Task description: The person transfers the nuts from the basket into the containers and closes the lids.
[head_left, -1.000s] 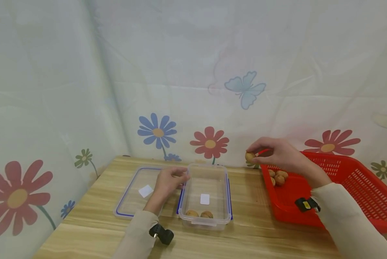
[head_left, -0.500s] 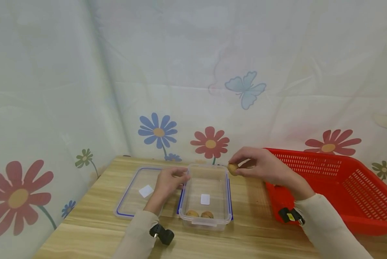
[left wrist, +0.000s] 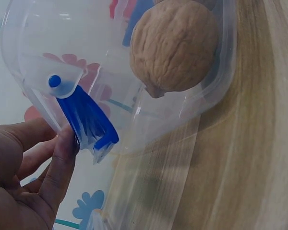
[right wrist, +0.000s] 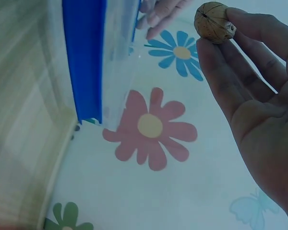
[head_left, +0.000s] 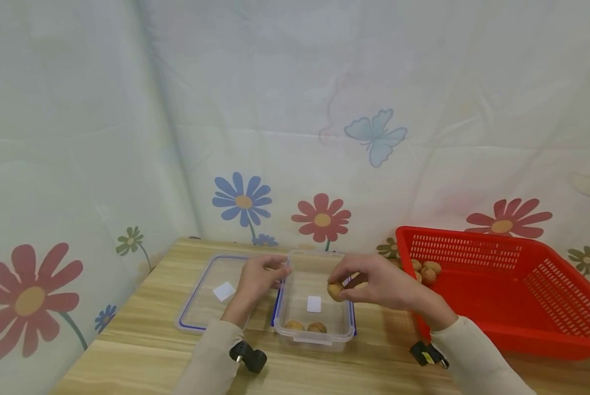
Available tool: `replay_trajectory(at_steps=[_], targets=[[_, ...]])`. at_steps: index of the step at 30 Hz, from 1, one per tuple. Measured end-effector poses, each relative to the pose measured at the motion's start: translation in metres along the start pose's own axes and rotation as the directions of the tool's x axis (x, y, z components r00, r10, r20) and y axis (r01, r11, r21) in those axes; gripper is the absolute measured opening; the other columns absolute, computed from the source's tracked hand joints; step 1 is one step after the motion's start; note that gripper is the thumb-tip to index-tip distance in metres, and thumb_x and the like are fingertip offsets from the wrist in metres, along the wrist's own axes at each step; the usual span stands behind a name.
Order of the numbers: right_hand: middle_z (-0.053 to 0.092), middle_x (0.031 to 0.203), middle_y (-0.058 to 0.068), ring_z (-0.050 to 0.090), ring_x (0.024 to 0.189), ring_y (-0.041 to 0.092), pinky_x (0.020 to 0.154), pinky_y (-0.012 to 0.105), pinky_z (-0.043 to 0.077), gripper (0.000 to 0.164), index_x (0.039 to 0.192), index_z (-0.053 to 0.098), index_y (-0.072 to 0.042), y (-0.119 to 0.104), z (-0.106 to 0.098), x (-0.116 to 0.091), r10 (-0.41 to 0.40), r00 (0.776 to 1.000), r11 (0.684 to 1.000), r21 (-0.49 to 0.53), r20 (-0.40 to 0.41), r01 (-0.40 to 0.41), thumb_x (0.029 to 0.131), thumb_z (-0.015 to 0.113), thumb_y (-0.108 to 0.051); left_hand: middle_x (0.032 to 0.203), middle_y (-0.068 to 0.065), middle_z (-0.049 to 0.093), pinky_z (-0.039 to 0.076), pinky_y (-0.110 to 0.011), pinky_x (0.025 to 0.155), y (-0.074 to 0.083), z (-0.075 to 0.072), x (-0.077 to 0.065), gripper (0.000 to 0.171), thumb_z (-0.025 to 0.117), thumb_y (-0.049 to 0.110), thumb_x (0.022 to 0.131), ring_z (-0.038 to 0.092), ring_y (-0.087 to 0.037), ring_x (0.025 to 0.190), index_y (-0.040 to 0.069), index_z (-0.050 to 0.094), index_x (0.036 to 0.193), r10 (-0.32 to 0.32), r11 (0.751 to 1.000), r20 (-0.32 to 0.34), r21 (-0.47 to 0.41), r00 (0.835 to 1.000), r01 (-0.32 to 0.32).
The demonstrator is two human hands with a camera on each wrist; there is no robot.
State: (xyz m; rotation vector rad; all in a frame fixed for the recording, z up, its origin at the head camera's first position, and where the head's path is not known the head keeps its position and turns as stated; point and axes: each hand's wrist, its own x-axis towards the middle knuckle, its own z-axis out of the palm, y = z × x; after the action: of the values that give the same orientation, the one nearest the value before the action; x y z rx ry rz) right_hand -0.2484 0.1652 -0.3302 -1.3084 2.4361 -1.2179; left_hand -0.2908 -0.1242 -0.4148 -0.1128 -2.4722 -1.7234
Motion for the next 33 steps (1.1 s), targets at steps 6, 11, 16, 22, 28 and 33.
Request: replay_trajectory(at_steps=[6,11,16,22,28,33], targets=[[0.071,0.114,-0.003,0.071,0.103,0.017,0.092,0.033,0.063,0.025,0.118,0.077,-0.015,0.004,0.012,-0.001,0.045,0.997,0.999,0.016,0.055,-0.046,0.095,0.081,-0.007,0.106,-0.016,0.076,0.066,-0.035,0.071,0.001,0.0,0.001,0.032,0.081,0.009,0.095,0.075,-0.024,0.082,-0.003,0.075,0.124,-0.002,1.0,-0.002,-0.006,1.0,0.002],[0.072,0.112,-0.001,0.072,0.1,0.015,0.09,0.03,0.063,0.021,0.115,0.078,-0.012,0.01,0.02,-0.002,0.055,0.993,0.998,0.029,0.102,-0.058,0.095,0.08,-0.006,0.106,-0.016,0.076,0.066,-0.035,0.071,0.001,0.0,0.001,0.032,0.081,0.009,0.095,0.076,-0.025,0.083,-0.003,0.075,0.124,-0.002,1.0,-0.005,-0.002,1.0,0.002],[0.071,0.112,0.001,0.072,0.099,0.013,0.09,0.029,0.062,0.021,0.114,0.078,-0.009,0.013,0.025,-0.006,0.058,0.989,0.997,0.046,0.135,-0.065,0.094,0.081,-0.005,0.106,-0.016,0.076,0.066,-0.035,0.071,0.001,0.0,0.001,0.032,0.081,0.007,0.095,0.076,-0.025,0.083,-0.003,0.075,0.124,0.0,1.0,-0.002,-0.009,1.0,0.0],[0.071,0.112,-0.001,0.071,0.099,0.011,0.093,0.033,0.062,0.02,0.115,0.078,-0.011,0.012,0.029,-0.008,0.086,0.982,0.994,0.047,0.165,-0.095,0.095,0.081,-0.008,0.106,-0.017,0.076,0.066,-0.034,0.071,0.001,0.0,0.002,0.032,0.081,0.007,0.094,0.075,-0.024,0.083,-0.004,0.075,0.124,0.005,1.0,0.001,-0.022,1.0,-0.005],[0.072,0.112,-0.003,0.07,0.098,0.01,0.092,0.028,0.061,0.021,0.115,0.078,-0.012,0.01,0.032,-0.008,0.085,0.979,0.996,0.012,0.183,-0.089,0.094,0.082,-0.009,0.106,-0.017,0.076,0.066,-0.034,0.07,-0.001,0.0,0.001,0.033,0.081,0.007,0.094,0.075,-0.024,0.082,-0.004,0.075,0.124,0.0,1.0,0.002,-0.026,1.0,0.0],[0.073,0.115,0.002,0.071,0.099,0.015,0.092,0.027,0.061,0.024,0.117,0.077,-0.011,0.008,0.032,-0.008,0.088,0.979,0.996,-0.014,0.183,-0.087,0.094,0.084,-0.013,0.106,-0.014,0.076,0.066,-0.034,0.071,-0.001,0.0,0.0,0.031,0.08,0.009,0.096,0.075,-0.022,0.08,-0.001,0.075,0.125,-0.018,1.0,0.0,-0.015,1.0,0.018]])
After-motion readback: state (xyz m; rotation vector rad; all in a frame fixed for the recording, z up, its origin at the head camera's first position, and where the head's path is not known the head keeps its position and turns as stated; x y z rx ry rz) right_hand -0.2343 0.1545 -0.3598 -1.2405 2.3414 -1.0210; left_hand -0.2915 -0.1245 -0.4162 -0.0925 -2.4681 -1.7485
